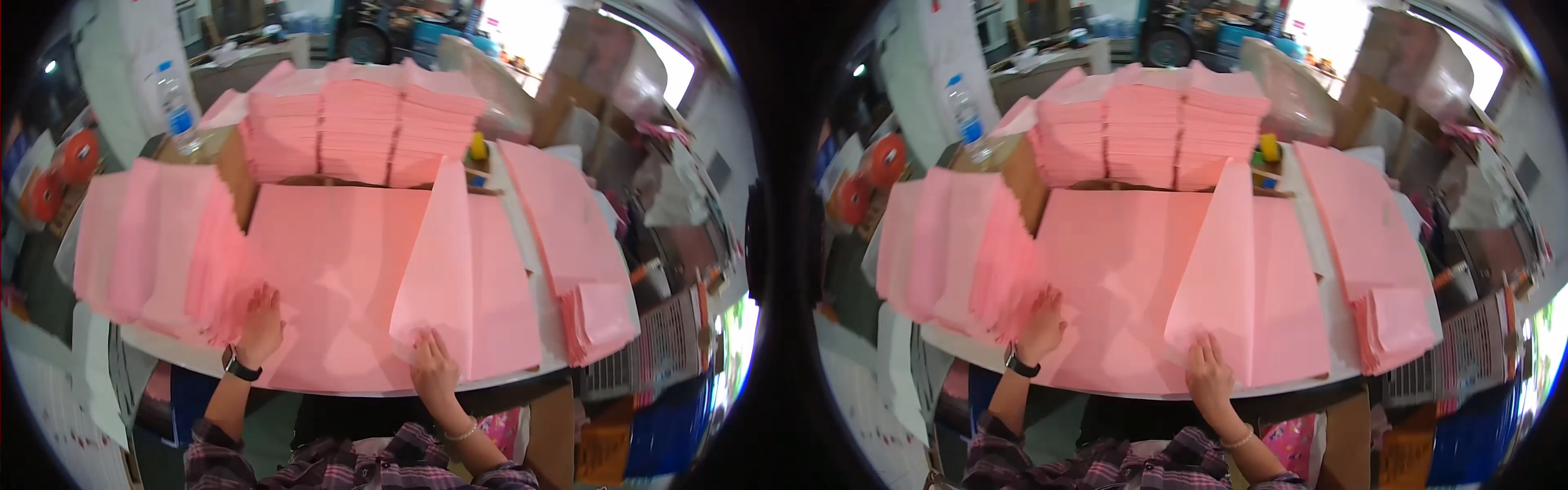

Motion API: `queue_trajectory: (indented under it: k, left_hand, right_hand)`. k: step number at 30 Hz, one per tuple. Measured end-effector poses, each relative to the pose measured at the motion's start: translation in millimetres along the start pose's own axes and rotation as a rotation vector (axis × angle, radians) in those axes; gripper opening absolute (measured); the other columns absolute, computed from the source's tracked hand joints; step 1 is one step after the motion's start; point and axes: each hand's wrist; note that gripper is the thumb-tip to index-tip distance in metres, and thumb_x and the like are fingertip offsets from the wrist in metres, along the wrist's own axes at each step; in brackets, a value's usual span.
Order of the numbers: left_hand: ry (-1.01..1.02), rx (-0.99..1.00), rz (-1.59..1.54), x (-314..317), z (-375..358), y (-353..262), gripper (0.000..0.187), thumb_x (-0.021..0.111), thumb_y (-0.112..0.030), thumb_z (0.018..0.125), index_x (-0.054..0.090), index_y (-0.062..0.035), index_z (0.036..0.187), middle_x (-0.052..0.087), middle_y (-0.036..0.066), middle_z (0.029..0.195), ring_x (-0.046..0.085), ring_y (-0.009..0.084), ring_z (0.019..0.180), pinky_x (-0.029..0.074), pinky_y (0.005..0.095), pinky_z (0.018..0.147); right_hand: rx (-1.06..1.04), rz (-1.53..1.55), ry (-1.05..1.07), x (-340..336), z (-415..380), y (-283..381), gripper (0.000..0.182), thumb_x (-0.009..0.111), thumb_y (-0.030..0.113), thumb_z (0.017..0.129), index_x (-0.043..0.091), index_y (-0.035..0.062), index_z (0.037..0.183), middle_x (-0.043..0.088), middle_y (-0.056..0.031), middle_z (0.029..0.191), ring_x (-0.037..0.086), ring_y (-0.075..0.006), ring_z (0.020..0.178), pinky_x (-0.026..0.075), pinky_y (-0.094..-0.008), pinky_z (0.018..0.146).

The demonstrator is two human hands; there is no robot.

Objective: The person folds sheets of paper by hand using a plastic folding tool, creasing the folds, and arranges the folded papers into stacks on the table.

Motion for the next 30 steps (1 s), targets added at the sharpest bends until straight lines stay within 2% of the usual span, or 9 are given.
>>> queue_trajectory:
  k: [6, 8, 13, 17, 21, 23, 25, 28, 30]
  left_hand:
    - [-0.019, 0.048, -0.049, 1, -19, 40, 0.058, 0.056, -0.02, 0.09, 0.038, 0.0071, 0.138, 0.041, 0.028, 0.142, 0.035, 0.0401, 0.136, 0.026, 0.0464, 0.115]
    - [-0.13, 0.07, -0.085, 11, -19, 40, 0.057, 0.054, -0.02, 0.09, 0.039, 0.0071, 0.138, 0.041, 0.028, 0.142, 0.036, 0.0393, 0.136, 0.026, 0.0462, 0.115]
    - [-0.085, 0.05, -0.058, 14, -13, 45, 0.061, 0.054, -0.019, 0.089, 0.034, 0.0071, 0.14, 0.039, 0.028, 0.144, 0.035, 0.038, 0.138, 0.026, 0.0449, 0.115]
    - [-0.083, -0.049, -0.172, 3, -13, 45, 0.06, 0.047, -0.018, 0.09, 0.03, 0.0077, 0.142, 0.039, 0.026, 0.145, 0.034, 0.035, 0.139, 0.026, 0.0435, 0.116]
    - [-0.114, -0.035, -0.157, 33, -9, 49, 0.055, 0.037, -0.014, 0.093, 0.028, 0.0046, 0.144, 0.033, 0.022, 0.15, 0.03, 0.0302, 0.141, 0.022, 0.0398, 0.118]
    - [-0.116, -0.08, 1.293, 67, 0, 57, 0.055, 0.032, -0.015, 0.093, 0.028, 0.0039, 0.144, 0.03, 0.02, 0.152, 0.026, 0.0274, 0.143, 0.021, 0.0382, 0.119]
    - [-0.096, -0.099, 2.018, 76, 1, 60, 0.054, 0.03, -0.015, 0.093, 0.027, 0.0036, 0.144, 0.028, 0.018, 0.153, 0.025, 0.026, 0.144, 0.02, 0.0374, 0.119]
    - [-0.176, -0.082, 1.488, 87, 0, 64, 0.055, 0.032, -0.015, 0.092, 0.028, 0.004, 0.143, 0.03, 0.018, 0.152, 0.026, 0.0269, 0.143, 0.021, 0.0373, 0.119]
    - [-0.176, -0.079, 1.384, 91, 2, 66, 0.055, 0.033, -0.014, 0.091, 0.029, 0.0043, 0.142, 0.03, 0.018, 0.152, 0.027, 0.0276, 0.143, 0.022, 0.0374, 0.119]
  right_hand:
    - [-0.19, 0.187, 0.234, 25, 3, 60, 0.021, 0.061, 0.003, 0.076, 0.059, 0.0003, 0.097, 0.064, -0.0149, 0.115, 0.063, -0.0287, 0.113, 0.059, -0.0369, 0.066]
    - [-0.244, 0.181, 0.262, 38, 2, 75, 0.02, 0.06, 0.005, 0.077, 0.059, 0.0007, 0.096, 0.064, -0.0147, 0.116, 0.063, -0.0287, 0.113, 0.059, -0.0375, 0.064]
    - [-0.35, 0.203, 0.313, 57, 6, 116, 0.015, 0.055, 0.01, 0.082, 0.057, 0.0024, 0.095, 0.064, -0.0139, 0.119, 0.063, -0.0279, 0.114, 0.058, -0.0379, 0.061]
    - [-0.426, 0.237, 0.306, 61, 12, 154, 0.016, 0.056, 0.009, 0.08, 0.057, 0.0041, 0.095, 0.065, -0.0134, 0.118, 0.062, -0.0272, 0.115, 0.058, -0.0372, 0.064]
    - [-0.482, 0.21, 0.3, 74, 8, 179, 0.018, 0.058, 0.009, 0.079, 0.058, 0.005, 0.097, 0.065, -0.0129, 0.118, 0.062, -0.0259, 0.115, 0.058, -0.0356, 0.064]
    - [-0.501, 0.193, 0.301, 82, 7, 186, 0.019, 0.058, 0.01, 0.079, 0.058, 0.0051, 0.097, 0.065, -0.0127, 0.118, 0.062, -0.0253, 0.115, 0.058, -0.0348, 0.063]
    - [-0.54, 0.168, 0.26, 90, 7, 192, 0.016, 0.055, 0.012, 0.082, 0.059, 0.0061, 0.096, 0.064, -0.0123, 0.119, 0.062, -0.0236, 0.116, 0.057, -0.031, 0.059]
    - [-0.566, 0.139, 0.225, 95, 8, 201, 0.015, 0.054, 0.014, 0.083, 0.06, 0.0068, 0.096, 0.064, -0.0117, 0.119, 0.062, -0.0223, 0.116, 0.056, -0.0283, 0.057]
    - [-0.579, 0.109, 0.196, 98, 11, 207, 0.016, 0.054, 0.014, 0.084, 0.06, 0.0072, 0.097, 0.064, -0.011, 0.117, 0.062, -0.0213, 0.115, 0.055, -0.0268, 0.056]
Point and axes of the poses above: each hand's wrist, its own z-axis towards the middle knuckle, its own x-axis out of the palm, y = z × x
